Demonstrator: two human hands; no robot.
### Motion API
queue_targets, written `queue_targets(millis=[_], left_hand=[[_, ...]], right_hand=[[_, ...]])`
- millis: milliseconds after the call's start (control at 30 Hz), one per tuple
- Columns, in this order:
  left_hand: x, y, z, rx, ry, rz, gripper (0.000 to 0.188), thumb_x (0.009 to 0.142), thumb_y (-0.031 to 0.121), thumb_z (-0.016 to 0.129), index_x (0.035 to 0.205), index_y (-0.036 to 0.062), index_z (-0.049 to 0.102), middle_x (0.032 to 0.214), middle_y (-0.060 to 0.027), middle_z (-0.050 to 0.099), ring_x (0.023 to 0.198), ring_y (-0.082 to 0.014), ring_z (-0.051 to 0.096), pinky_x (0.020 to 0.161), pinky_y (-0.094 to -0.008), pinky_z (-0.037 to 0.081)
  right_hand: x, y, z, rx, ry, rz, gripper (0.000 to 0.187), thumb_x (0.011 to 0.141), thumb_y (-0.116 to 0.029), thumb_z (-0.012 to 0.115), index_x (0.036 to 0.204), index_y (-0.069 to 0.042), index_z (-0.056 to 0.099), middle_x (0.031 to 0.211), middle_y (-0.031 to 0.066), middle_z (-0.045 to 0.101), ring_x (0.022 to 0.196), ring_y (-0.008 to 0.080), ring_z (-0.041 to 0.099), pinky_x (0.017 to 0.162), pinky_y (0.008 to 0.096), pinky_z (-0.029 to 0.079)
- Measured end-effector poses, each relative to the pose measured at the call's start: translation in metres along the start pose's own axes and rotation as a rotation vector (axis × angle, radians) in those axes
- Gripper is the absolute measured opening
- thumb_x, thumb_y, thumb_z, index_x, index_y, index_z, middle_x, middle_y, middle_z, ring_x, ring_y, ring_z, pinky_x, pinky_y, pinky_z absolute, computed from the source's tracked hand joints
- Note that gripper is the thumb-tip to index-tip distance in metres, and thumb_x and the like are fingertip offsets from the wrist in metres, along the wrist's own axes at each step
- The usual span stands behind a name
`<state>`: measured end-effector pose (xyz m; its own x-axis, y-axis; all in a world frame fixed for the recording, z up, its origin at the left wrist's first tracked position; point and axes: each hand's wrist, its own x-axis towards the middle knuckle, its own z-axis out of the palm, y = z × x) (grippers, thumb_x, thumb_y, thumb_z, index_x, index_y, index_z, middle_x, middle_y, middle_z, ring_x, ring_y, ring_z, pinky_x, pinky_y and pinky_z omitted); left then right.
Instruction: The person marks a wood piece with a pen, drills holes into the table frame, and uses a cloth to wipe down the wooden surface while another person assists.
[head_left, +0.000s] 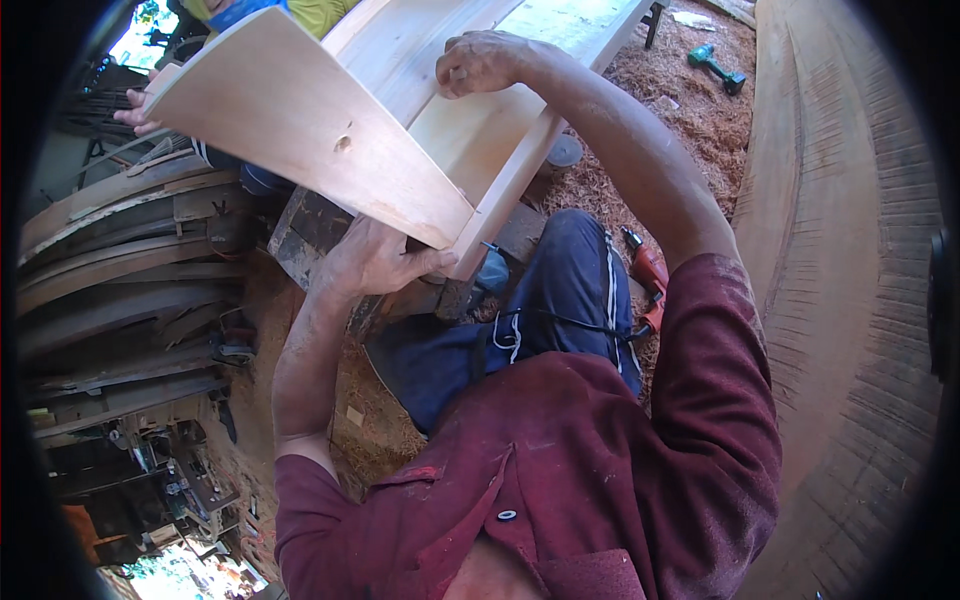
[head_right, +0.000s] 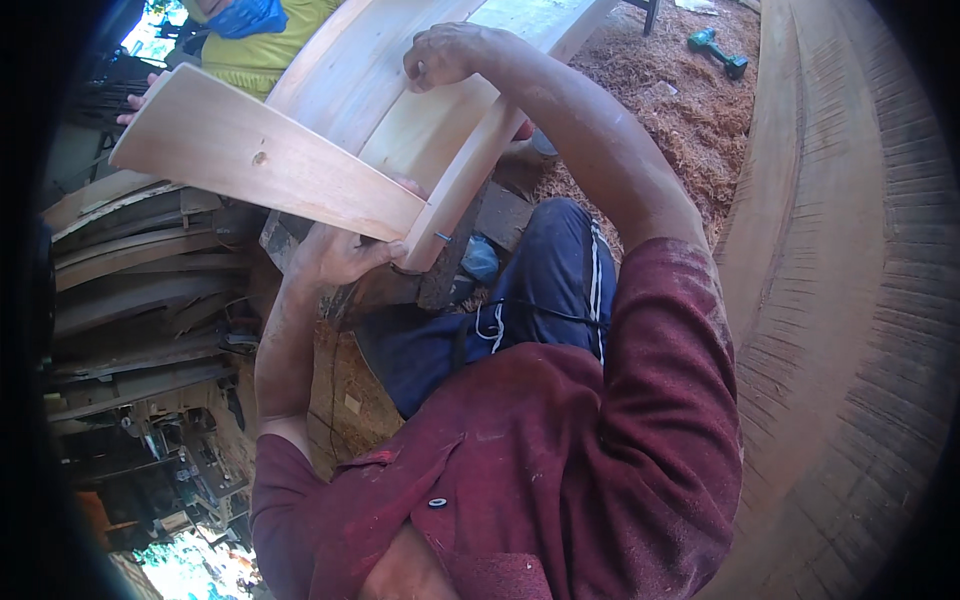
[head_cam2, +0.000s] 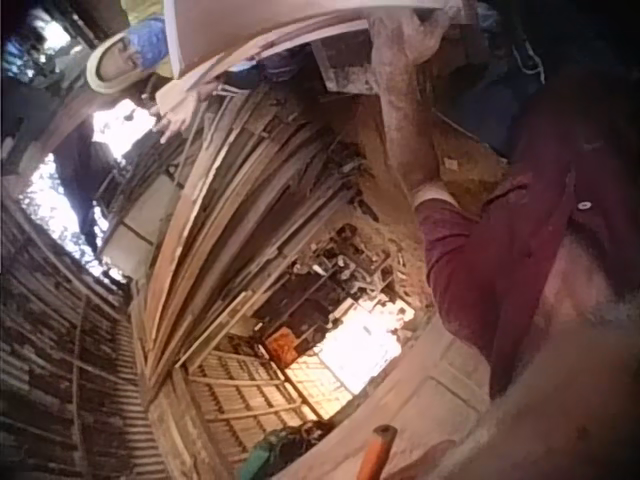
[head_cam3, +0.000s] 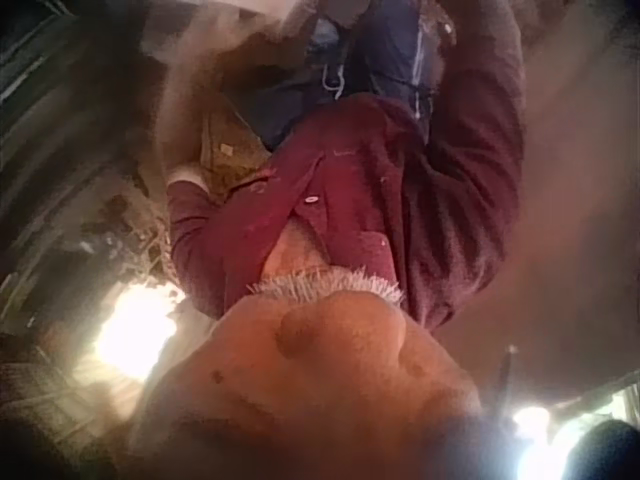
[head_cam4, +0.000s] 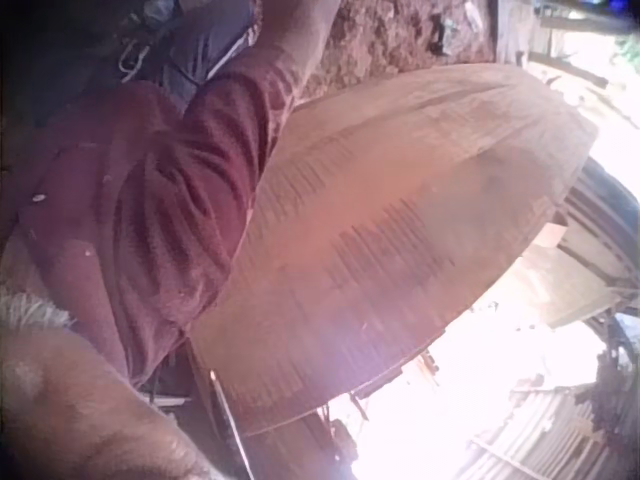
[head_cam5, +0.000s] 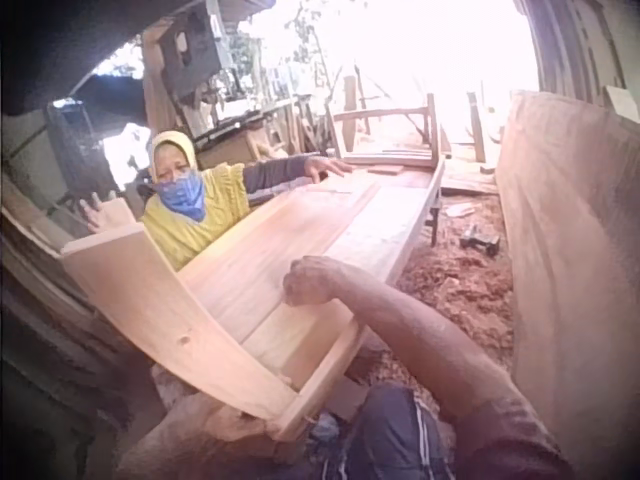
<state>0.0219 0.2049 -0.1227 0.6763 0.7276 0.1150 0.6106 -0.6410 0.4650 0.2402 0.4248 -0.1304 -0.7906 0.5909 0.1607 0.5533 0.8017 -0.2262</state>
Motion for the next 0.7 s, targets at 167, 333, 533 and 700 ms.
queue_targets(millis=[167, 333, 533, 700], left_hand=[[0.009, 0.003, 0.002, -0.047, -0.021, 0.019, 0.045, 0.086, 0.043, 0.072, 0.107, 0.0036, 0.071, 0.119, -0.0174, 0.066, 0.114, -0.0401, 0.058, 0.099, -0.0477, 0.044], [0.0, 0.005, -0.001, -0.027, 0.001, -0.026, 0.044, 0.086, 0.043, 0.072, 0.107, 0.0043, 0.071, 0.119, -0.0162, 0.066, 0.112, -0.0386, 0.059, 0.098, -0.0469, 0.044], [0.004, 0.015, -0.007, -0.012, -0.011, 0.044, 0.041, 0.087, 0.039, 0.072, 0.107, 0.004, 0.071, 0.119, -0.0152, 0.066, 0.108, -0.0367, 0.062, 0.094, -0.0452, 0.047], [0.0, 0.015, -0.006, -0.016, -0.075, -0.103, 0.04, 0.087, 0.038, 0.072, 0.108, 0.0039, 0.071, 0.117, -0.015, 0.067, 0.105, -0.0364, 0.063, 0.09, -0.0444, 0.049]], right_hand=[[-0.013, 0.015, -0.001, -0.009, 0.077, 0.017, 0.038, 0.085, -0.037, 0.07, 0.113, -0.012, 0.07, 0.115, 0.0117, 0.066, 0.109, 0.0304, 0.063, 0.094, 0.0416, 0.049], [-0.107, -0.018, -0.003, 0.28, 0.872, 0.422, 0.038, 0.089, -0.031, 0.071, 0.119, -0.009, 0.067, 0.121, 0.0115, 0.066, 0.11, 0.0269, 0.065, 0.095, 0.0393, 0.051], [-0.342, -0.023, 0.165, 0.358, 0.871, 1.341, 0.062, 0.087, -0.033, 0.071, 0.134, 0.003, 0.053, 0.129, 0.0243, 0.058, 0.123, 0.0349, 0.056, 0.102, 0.0425, 0.045], [-0.466, -0.058, 0.313, 0.276, 0.327, 1.886, 0.087, 0.083, -0.054, 0.068, 0.138, 0.01, 0.046, 0.133, 0.0305, 0.054, 0.122, 0.0395, 0.055, 0.106, 0.0462, 0.042]])
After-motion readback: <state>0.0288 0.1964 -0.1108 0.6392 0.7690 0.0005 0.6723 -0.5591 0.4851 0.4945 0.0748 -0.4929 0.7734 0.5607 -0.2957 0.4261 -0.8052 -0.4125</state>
